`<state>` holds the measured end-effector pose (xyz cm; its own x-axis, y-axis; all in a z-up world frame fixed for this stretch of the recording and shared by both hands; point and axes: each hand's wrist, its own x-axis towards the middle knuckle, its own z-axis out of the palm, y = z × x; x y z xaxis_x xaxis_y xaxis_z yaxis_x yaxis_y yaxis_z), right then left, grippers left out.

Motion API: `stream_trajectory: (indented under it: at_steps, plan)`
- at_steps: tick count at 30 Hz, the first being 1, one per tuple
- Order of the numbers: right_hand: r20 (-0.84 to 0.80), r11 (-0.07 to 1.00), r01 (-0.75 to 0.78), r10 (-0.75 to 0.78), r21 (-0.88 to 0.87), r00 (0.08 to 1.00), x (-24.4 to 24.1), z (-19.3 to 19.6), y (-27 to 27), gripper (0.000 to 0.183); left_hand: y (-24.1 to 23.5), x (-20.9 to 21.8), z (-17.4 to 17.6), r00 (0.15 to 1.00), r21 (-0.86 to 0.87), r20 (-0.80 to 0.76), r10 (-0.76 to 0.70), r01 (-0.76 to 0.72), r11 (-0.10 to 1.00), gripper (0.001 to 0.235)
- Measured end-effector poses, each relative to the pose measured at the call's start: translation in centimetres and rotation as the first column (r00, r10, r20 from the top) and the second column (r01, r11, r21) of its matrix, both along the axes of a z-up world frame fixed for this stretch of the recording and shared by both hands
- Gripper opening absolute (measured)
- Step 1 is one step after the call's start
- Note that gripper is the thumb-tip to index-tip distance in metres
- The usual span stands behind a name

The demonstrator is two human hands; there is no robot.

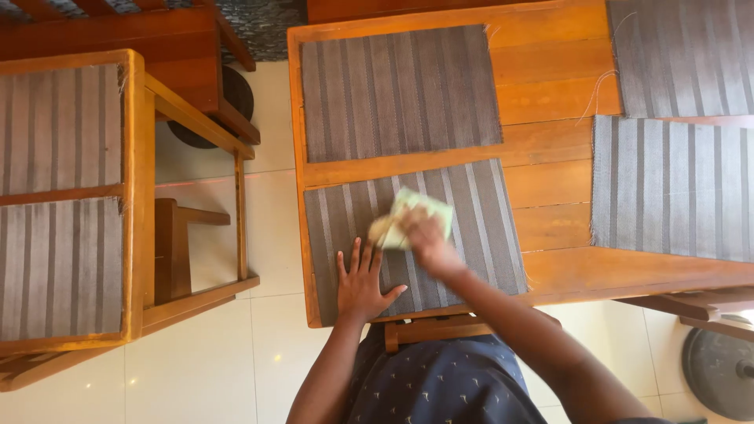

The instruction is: Wipe down restaurant tables and placemats with a cloth.

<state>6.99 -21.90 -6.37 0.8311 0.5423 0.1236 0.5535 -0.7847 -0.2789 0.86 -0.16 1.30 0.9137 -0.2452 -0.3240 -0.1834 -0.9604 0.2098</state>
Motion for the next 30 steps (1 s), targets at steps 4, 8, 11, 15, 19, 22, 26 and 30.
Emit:
stream_trajectory:
  at_steps: [4, 8, 11, 15, 19, 22, 26, 30]
  plan:
    - [-0.341, 0.985, -0.121, 0.072, -0.124, 0.937, -2.5, 5.7, 2.9, 0.074, 0.2, -0.2, -0.4, 1.0, 0.028, -0.012, -0.015, 0.015, 0.999, 0.109]
    - [-0.226, 0.993, -0.057, 0.032, -0.101, 0.974, -1.1, 5.2, 0.3, 0.074, 0.2, -0.6, -1.2, 0.999, 0.01, 0.041, -0.008, 0.008, 1.0, 0.108]
    - [-0.215, 0.983, 0.034, -0.073, -0.179, 0.974, 1.1, 5.6, -1.6, 0.076, 0.2, -0.8, -2.0, 0.996, -0.014, 0.089, -0.005, 0.006, 1.0, 0.109]
    - [-0.218, 0.955, 0.199, -0.247, -0.22, 0.944, 3.5, 4.5, -5.6, 0.081, 0.4, -0.9, -2.2, 0.992, -0.036, 0.124, -0.003, 0.008, 0.999, 0.109]
    - [-0.175, 0.94, 0.32, -0.336, -0.115, 0.925, 5.2, 2.9, -11.1, 0.082, 0.5, -1.0, -2.5, 0.991, -0.044, 0.136, 0.001, 0.005, 0.999, 0.109]
    - [-0.107, 0.923, 0.381, -0.384, -0.045, 0.917, 6.4, 1.5, -15.1, 0.076, 0.6, -1.2, -2.7, 0.986, -0.051, 0.169, 0.0, 0.009, 0.999, 0.107]
    - [-0.097, 0.873, 0.483, -0.488, -0.069, 0.867, 8.0, 3.0, -17.0, 0.072, 0.4, -1.1, -2.4, 0.989, -0.058, 0.146, 0.011, -0.002, 0.998, 0.105]
    - [-0.047, 0.843, 0.48, -0.484, 0.242, 0.874, 6.8, 4.1, -13.4, 0.06, 0.2, -1.0, -2.1, 0.991, -0.055, 0.129, 0.018, -0.01, 0.998, 0.104]
